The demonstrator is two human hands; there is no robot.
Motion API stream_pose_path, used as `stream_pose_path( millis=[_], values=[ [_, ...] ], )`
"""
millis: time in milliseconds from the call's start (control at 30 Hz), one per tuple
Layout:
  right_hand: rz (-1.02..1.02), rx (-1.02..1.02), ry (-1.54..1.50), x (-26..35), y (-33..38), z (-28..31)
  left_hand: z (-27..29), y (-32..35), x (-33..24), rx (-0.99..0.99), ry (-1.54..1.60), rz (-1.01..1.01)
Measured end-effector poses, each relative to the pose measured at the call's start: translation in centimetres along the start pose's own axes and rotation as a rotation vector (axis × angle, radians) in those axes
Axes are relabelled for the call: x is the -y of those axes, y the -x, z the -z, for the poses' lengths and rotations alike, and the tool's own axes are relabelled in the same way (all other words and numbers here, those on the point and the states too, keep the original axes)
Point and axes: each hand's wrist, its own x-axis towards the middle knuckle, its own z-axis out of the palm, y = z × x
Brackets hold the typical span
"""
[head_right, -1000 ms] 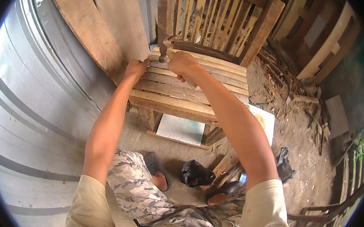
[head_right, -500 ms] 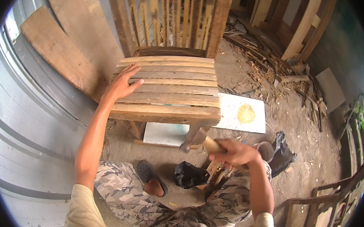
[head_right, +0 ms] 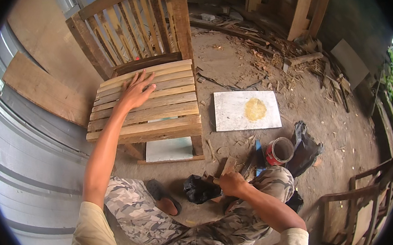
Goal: The person sits on the floor and repeatedly hammers nails into the slats of a wooden chair seat using a hammer. They retrieve nails from a small container and secure the slats to the chair frame.
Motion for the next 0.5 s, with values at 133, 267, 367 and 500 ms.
stream_pose_path(
  millis=[133, 267, 367, 500],
  values=[
    [-0.042, 0.073, -0.013, -0.3, 0.2, -1.3, 0.1, -0.2, -0.3, 0.018, 0.002, -0.008],
    [-0.078, 0.126, -0.042, 1.2, 0.6, 1.2, 0.3, 0.1, 0.2, 0.022, -0.027, -0.005],
    [-0.049, 0.101, -0.028, 1.7, 1.1, 1.5, 0.6, 0.1, 0.0, 0.031, -0.028, -0.005],
    [-0.049, 0.115, 0.006, 1.6, 0.7, 0.8, 0.4, 0.2, -0.3, -0.006, -0.036, -0.020]
  ],
)
